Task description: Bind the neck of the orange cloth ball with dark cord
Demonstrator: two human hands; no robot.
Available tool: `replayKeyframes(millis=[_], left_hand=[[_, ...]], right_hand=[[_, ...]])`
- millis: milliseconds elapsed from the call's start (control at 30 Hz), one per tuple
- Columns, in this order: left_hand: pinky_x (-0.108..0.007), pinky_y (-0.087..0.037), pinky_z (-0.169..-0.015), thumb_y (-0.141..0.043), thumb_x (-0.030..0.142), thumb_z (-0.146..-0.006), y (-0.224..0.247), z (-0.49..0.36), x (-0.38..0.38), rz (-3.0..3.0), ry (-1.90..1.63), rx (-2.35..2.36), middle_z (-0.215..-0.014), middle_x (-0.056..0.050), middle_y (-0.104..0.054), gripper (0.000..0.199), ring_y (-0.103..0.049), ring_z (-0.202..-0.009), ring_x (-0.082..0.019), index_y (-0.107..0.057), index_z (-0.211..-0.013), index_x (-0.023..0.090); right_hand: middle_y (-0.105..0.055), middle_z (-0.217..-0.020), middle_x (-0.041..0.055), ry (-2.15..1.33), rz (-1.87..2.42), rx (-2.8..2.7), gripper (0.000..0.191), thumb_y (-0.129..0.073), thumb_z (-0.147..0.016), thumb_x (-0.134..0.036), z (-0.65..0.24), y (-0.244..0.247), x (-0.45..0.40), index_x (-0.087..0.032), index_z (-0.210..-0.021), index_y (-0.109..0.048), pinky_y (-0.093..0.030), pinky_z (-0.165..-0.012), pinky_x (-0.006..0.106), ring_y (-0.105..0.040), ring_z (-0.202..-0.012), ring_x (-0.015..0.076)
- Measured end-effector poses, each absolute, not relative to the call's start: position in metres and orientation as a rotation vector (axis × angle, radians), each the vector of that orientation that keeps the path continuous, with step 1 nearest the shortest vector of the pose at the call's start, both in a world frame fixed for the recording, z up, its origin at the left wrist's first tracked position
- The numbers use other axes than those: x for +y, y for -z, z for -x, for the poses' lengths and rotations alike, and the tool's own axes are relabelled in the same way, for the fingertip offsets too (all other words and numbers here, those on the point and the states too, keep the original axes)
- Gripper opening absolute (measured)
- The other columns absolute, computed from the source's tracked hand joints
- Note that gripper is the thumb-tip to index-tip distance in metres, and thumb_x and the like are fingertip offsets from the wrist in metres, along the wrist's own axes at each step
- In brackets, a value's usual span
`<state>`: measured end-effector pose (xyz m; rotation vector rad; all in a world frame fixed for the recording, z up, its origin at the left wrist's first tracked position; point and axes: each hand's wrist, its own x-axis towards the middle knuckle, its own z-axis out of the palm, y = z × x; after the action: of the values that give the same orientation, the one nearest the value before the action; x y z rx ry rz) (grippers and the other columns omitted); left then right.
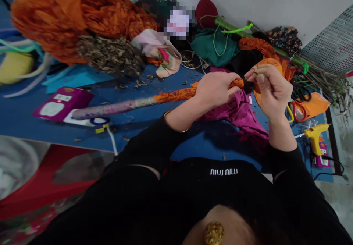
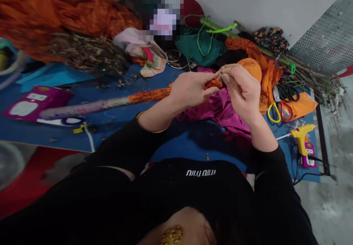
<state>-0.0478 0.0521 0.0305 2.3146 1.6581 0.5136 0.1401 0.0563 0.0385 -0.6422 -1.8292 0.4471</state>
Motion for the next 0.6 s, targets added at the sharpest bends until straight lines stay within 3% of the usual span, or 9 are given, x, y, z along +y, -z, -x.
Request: replayKeyframes(millis=[167, 333, 467, 600], left_hand=[[-0.041, -0.053, -0.078, -0.059, 0.042, -0.104, -0.031, 0.042, 0.046, -2.424, -0.439, 1.683, -0.118, -0.013, -0.086, 0.041, -0.081, -0.107, -0.038, -0.08, -0.133, 0.022], [-0.044, -0.051, -0.07, -0.045, 0.023, -0.107, -0.033, 0.03, 0.032, -2.614, -0.34, 1.697, -0.109, -0.021, -0.083, 0.042, -0.08, -0.095, -0.039, -0.078, -0.131, 0.01], [-0.043, -0.051, -0.069, -0.035, 0.012, -0.105, -0.029, 0.026, 0.028, -2.751, -0.383, 1.632, -0.103, -0.021, -0.081, 0.049, -0.079, -0.09, -0.036, -0.076, -0.133, 0.011], [-0.043, -0.052, -0.072, -0.031, 0.014, -0.109, -0.021, 0.026, 0.031, -2.808, -0.481, 1.574, -0.102, -0.019, -0.08, 0.053, -0.077, -0.09, -0.034, -0.068, -0.146, 0.013]], right_hand=[[-0.081, -0.104, 0.0018, -0.567, 0.758, -1.806, 0.032, -0.054, -0.114, -0.046, -0.139, -0.041, 0.05, -0.033, -0.093, -0.074, -0.062, -0.099, 0.038, -0.075, -0.105, 0.0192], [-0.08, -0.111, 0.0038, -0.631, 0.943, -1.763, 0.037, -0.052, -0.112, -0.053, -0.136, -0.035, 0.052, -0.03, -0.096, -0.074, -0.063, -0.103, 0.043, -0.075, -0.108, 0.0222], [-0.08, -0.109, 0.0038, -0.627, 0.98, -1.736, 0.036, -0.053, -0.112, -0.054, -0.134, -0.03, 0.053, -0.028, -0.098, -0.074, -0.062, -0.1, 0.04, -0.075, -0.106, 0.0213], [-0.08, -0.11, 0.0034, -0.617, 0.971, -1.72, 0.034, -0.051, -0.113, -0.05, -0.135, -0.029, 0.053, -0.029, -0.101, -0.074, -0.061, -0.096, 0.039, -0.075, -0.103, 0.0201]])
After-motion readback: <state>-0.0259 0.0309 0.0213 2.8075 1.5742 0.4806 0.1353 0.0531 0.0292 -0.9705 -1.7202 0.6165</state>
